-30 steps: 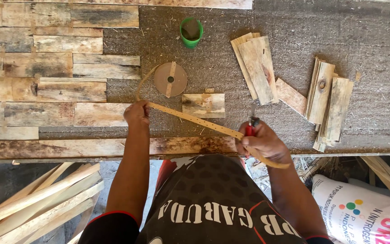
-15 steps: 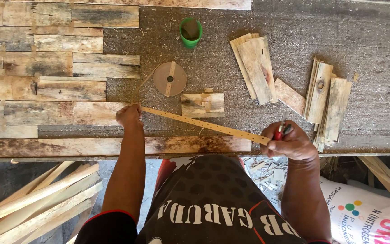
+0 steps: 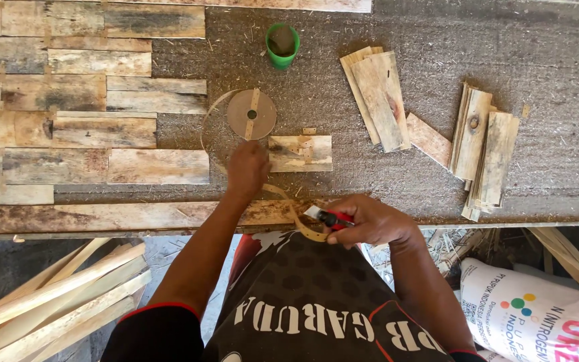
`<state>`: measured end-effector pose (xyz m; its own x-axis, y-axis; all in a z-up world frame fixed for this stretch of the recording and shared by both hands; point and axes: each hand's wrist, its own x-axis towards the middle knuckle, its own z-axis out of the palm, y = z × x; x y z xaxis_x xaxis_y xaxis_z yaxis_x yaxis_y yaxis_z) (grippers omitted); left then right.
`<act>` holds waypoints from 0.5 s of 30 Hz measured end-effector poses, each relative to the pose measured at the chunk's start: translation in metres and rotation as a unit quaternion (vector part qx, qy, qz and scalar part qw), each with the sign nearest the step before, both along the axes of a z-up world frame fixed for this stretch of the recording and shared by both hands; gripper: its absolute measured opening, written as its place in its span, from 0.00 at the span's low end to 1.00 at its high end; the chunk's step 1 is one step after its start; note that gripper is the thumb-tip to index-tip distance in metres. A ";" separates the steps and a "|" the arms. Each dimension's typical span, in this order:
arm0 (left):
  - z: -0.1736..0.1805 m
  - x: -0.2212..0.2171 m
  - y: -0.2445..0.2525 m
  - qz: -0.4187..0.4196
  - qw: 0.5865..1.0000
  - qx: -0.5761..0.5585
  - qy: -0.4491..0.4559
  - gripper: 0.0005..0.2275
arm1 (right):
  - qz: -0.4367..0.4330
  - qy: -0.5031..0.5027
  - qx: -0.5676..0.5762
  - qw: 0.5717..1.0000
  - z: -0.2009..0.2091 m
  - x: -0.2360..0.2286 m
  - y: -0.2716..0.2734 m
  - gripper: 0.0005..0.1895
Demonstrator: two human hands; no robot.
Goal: The recorder is using a utility knife to trim and shape small wooden planks and a round wooden piece on a workbench.
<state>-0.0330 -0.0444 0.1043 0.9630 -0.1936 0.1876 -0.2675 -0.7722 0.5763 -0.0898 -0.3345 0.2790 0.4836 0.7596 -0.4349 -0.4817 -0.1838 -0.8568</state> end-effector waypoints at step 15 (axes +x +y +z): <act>-0.074 0.100 -0.102 -0.033 0.999 0.015 0.030 0.02 | -0.009 0.017 -0.047 0.999 -0.003 -0.029 0.013 0.08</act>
